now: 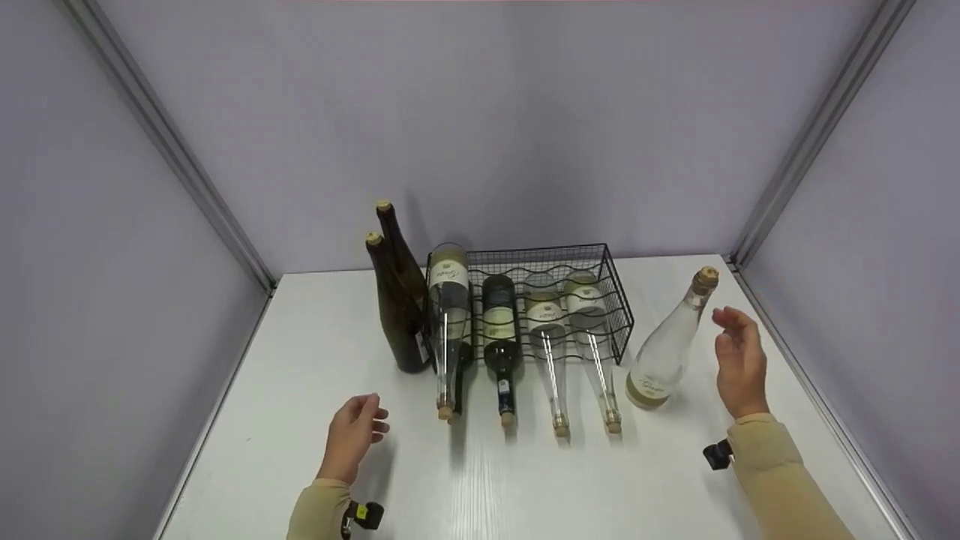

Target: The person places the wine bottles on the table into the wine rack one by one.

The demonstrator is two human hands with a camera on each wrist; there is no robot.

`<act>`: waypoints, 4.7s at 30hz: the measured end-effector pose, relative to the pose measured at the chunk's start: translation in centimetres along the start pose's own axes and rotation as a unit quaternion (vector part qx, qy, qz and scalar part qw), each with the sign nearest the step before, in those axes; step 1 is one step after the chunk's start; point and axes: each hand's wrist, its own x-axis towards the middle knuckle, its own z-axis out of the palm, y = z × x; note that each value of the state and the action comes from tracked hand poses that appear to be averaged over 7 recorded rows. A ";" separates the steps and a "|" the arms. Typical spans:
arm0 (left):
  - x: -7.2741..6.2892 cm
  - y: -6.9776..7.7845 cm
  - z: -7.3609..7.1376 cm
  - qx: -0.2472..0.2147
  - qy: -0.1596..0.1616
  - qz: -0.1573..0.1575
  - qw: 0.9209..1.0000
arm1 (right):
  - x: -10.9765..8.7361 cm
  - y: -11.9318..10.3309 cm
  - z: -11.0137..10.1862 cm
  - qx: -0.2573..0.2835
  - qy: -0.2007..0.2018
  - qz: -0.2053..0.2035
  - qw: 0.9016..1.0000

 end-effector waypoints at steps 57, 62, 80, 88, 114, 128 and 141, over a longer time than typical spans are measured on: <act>-2.7 9.4 0.3 0.173 0.006 0.331 0.928 | -0.8 -2.5 2.1 -0.215 -0.161 -0.014 0.963; -3.4 11.6 1.0 0.212 0.024 0.448 0.868 | -0.4 -4.5 2.7 -0.256 -0.171 -0.098 0.946; -5.8 17.1 6.9 0.467 0.017 0.650 0.599 | -0.6 -8.2 5.5 -0.330 -0.270 -0.310 0.850; -5.8 16.5 9.8 0.585 -0.069 0.576 0.566 | -0.8 -9.7 7.1 -0.318 -0.297 -0.342 0.833; -5.6 13.6 12.3 0.264 -0.211 0.271 0.901 | 6.2 -8.0 6.6 -0.377 -0.179 -0.273 0.867; -4.6 12.6 17.6 -0.092 -0.162 -0.035 0.982 | 7.2 0.5 9.4 -0.348 -0.286 0.180 0.875; -1.0 10.4 19.7 -0.183 -0.154 -0.124 0.963 | 5.3 4.0 10.8 -0.382 -0.247 0.188 0.871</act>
